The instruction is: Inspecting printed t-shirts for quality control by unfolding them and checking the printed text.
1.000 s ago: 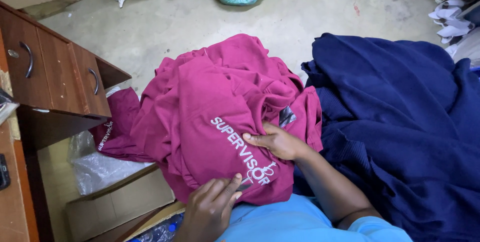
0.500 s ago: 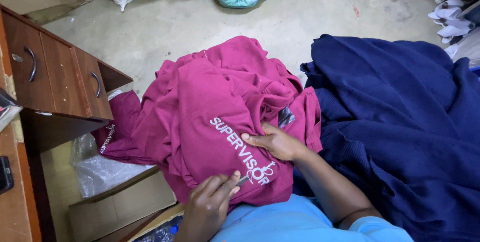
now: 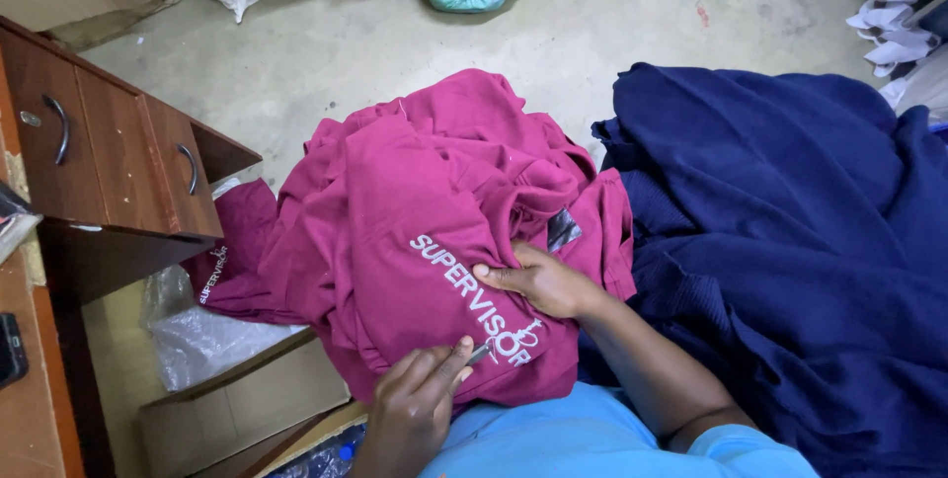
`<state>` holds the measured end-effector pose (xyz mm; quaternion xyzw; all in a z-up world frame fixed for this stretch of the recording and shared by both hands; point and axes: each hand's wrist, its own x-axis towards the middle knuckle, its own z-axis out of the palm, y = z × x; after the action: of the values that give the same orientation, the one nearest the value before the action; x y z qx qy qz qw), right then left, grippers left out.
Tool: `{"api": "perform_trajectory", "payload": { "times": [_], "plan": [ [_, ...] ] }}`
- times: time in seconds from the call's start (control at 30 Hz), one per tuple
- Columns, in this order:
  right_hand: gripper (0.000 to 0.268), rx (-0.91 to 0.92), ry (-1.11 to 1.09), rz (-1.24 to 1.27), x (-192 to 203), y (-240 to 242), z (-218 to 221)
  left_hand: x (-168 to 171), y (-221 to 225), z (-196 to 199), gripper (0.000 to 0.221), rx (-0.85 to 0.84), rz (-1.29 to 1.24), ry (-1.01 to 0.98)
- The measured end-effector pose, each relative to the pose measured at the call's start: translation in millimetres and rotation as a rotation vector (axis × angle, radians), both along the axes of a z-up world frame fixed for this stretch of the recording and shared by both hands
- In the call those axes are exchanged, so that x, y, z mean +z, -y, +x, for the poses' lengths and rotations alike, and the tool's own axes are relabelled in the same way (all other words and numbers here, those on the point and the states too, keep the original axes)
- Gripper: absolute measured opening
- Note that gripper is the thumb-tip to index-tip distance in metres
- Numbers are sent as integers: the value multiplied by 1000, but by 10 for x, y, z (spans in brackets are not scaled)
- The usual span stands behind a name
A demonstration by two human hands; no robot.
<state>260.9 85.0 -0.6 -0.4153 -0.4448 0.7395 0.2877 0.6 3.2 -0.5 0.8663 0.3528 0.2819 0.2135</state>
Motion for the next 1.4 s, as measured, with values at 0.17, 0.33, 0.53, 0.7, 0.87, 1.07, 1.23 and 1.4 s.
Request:
{"api": "perform_trajectory", "payload": {
  "times": [0.17,0.33,0.53,0.7,0.87,1.07,1.23,1.4],
  "plan": [
    [41,-14,-20,-17,6,0,-7,79,-60,31,41,-38,27,-9],
    [43,-14,-31,1,0,6,-2,60,-59,96,42,-11,50,36],
    [36,-10,-53,71,-34,5,-3,1,-37,76,40,32,118,48],
    [42,-20,-50,8,-14,2,0,83,-69,33,41,-51,51,-6],
    [43,-14,-45,20,-14,4,4,65,-61,75,45,-27,46,17],
    [41,-4,-68,-6,-40,-1,7,48,-46,88,44,-12,47,35],
    [43,-2,-57,-3,-27,-4,7,34,-35,71,41,-3,49,40],
    [40,-15,-99,27,-8,-1,-9,4,-29,103,45,25,112,79]
  ]
}}
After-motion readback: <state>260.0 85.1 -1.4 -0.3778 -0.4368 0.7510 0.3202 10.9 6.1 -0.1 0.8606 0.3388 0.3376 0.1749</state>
